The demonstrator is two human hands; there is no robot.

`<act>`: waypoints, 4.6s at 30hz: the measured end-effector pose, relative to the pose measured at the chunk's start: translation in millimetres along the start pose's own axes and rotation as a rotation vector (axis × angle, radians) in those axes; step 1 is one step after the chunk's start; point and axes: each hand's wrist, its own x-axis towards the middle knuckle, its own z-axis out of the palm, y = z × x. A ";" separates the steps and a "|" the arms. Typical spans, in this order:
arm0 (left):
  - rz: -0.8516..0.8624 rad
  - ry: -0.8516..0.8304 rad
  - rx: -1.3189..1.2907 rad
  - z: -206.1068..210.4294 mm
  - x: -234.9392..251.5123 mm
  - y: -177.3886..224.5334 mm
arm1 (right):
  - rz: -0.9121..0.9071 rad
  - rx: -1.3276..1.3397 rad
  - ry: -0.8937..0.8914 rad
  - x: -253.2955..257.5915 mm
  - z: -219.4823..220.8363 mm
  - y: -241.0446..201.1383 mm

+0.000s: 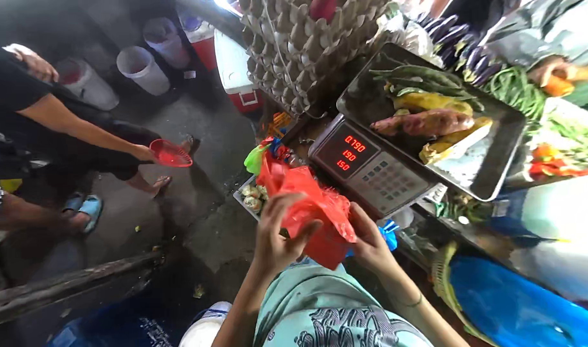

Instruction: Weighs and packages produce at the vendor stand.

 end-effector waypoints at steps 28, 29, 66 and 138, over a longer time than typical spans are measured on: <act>-0.384 0.135 -0.623 -32.1 12.1 -25.2 | 0.266 0.621 0.082 28.9 -3.0 -23.6; -0.372 0.207 -0.746 -42.4 11.2 -33.0 | 0.266 0.714 0.094 27.5 -9.5 -29.5; -0.450 -0.353 0.714 -51.7 32.9 -3.8 | -0.263 -1.349 -0.011 136.4 -193.6 -100.3; -0.011 0.298 -0.817 90.3 298.1 45.9 | -0.288 -0.588 0.661 -108.7 -238.8 -141.2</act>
